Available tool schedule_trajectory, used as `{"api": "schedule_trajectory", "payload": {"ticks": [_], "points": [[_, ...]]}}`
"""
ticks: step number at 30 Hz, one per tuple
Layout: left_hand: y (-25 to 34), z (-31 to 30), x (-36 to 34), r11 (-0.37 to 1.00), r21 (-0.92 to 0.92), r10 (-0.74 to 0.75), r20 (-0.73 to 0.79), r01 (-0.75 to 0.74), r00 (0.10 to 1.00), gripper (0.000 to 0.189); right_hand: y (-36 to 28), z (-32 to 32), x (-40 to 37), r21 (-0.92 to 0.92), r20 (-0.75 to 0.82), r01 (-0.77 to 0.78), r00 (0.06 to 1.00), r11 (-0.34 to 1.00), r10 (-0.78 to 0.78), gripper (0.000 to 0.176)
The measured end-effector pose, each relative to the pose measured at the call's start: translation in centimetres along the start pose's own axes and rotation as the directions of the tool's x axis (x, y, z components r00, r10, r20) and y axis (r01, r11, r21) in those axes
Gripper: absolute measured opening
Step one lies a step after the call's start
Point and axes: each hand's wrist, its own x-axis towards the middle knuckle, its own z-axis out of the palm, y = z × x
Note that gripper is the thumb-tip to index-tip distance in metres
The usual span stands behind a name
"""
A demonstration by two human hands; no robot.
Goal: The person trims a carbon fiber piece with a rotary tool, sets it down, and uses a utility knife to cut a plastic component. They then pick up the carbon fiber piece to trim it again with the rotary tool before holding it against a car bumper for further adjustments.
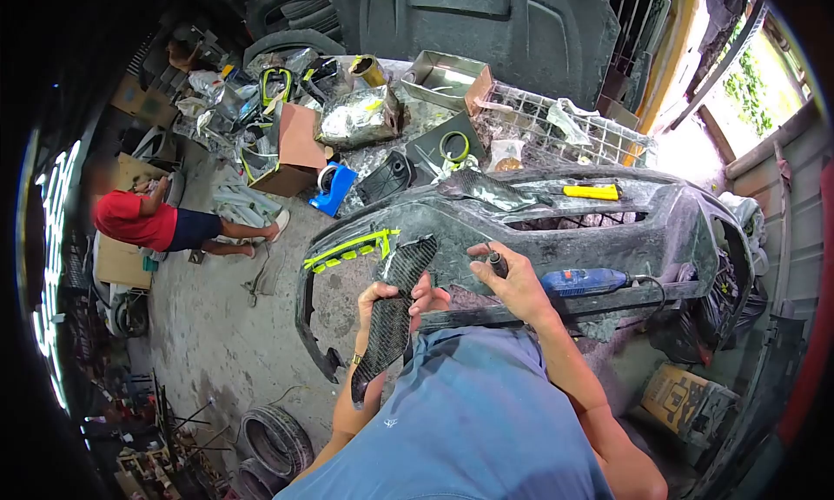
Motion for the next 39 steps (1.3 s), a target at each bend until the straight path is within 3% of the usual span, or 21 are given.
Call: {"api": "schedule_trajectory", "payload": {"ticks": [5, 8, 13, 15, 16, 21, 23, 26, 28, 30, 31, 33, 34, 35, 36, 39], "points": [[1.8, 0.7, 1.7, 0.998, -0.054, 0.003, -0.109, -0.009, 0.994, 0.04, -0.4, 0.7, 1.3, -0.011, -0.021, -0.066, 0.998, 0.998, 0.066, 0.025], [3.7, -2.0, 2.9, 0.997, -0.005, -0.078, 0.119, 0.08, 0.99, 0.062, 0.4, 1.4, 2.4, -0.023, -0.055, -0.042, 0.998, 0.999, 0.041, 0.024], [3.9, -3.8, 3.8, 0.997, 0.026, -0.077, 0.054, 0.076, 0.996, 0.054, -0.3, 1.8, 3.0, -0.053, -0.075, -0.11, 0.991, 0.992, 0.106, 0.025], [3.8, -3.5, 3.7, 0.95, 0.307, -0.057, -0.014, 0.059, 0.998, 0.065, -0.4, 1.9, 2.7, -0.075, -0.101, -0.116, 0.989, 0.99, 0.108, 0.026], [3.9, -3.5, 3.4, 0.937, 0.341, -0.075, -0.027, 0.079, 0.997, 0.062, -0.6, 1.9, 2.4, -0.076, -0.089, -0.158, 0.984, 0.985, 0.151, 0.027], [3.5, -3.8, 2.8, 0.905, 0.424, -0.039, 0.035, 0.02, 0.999, 0.061, 1.1, 1.9, 1.3, -0.171, -0.07, -0.152, 0.987, 0.974, 0.141, 0.026], [3.3, -3.8, 2.3, 0.926, 0.376, -0.023, 0.026, 0.011, 0.999, 0.05, 1.2, 1.9, 1.0, -0.143, -0.063, -0.099, 0.994, 0.985, 0.09, 0.026], [2.9, -3.6, 1.8, 0.903, 0.429, 0.012, 0.035, -0.026, 0.999, 0.049, 0.1, 1.7, 0.5, -0.195, -0.007, -0.167, 0.986, 0.967, 0.168, 0.032], [2.2, -3.3, 1.6, 0.892, 0.446, 0.073, 0.012, -0.071, 0.997, 0.051, -0.3, 1.9, 0.3, -0.202, -0.073, 0.007, 0.997, 0.979, -0.022, 0.039], [1.6, -1.7, 1.8, 0.828, 0.53, 0.229, -0.024, -0.182, 0.973, 0.059, -0.5, 1.6, 0.1, -0.152, -0.073, 0.079, 0.993, 0.985, -0.091, 0.04], [0.9, -2.1, 2.1, 0.758, 0.6, 0.319, -0.003, -0.254, 0.948, 0.06, -0.9, 1.5, 0.0, -0.106, -0.078, 0.139, 0.986, 0.985, -0.147, 0.041], [-0.5, -1.9, 2.6, 0.587, 0.734, 0.479, 0.023, -0.34, 0.878, 0.063, -1.9, 1.8, 0.0, -0.123, -0.063, 0.099, 0.992, 0.987, -0.108, 0.035], [-1.3, -1.3, 2.5, 0.521, 0.764, 0.541, 0.049, -0.38, 0.84, 0.067, -2.5, 2.3, 0.1, -0.205, -0.066, 0.158, 0.982, 0.966, -0.175, 0.032], [-1.9, -1.2, 2.3, 0.37, 0.856, 0.587, 0.086, -0.361, 0.805, 0.068, -2.8, 2.7, 0.1, -0.285, -0.067, 0.209, 0.969, 0.936, -0.237, 0.029], [-2.4, -0.3, 2.1, 0.352, 0.854, 0.597, 0.11, -0.382, 0.795, 0.07, -3.0, 3.1, 0.1, -0.335, -0.08, 0.299, 0.936, 0.894, -0.343, 0.025], [-4.1, 1.1, 1.3, 0.372, 0.84, 0.6, 0.108, -0.395, 0.793, 0.072, -3.4, 3.6, -0.3, -0.367, -0.098, 0.324, 0.918, 0.872, -0.383, 0.025]]}}
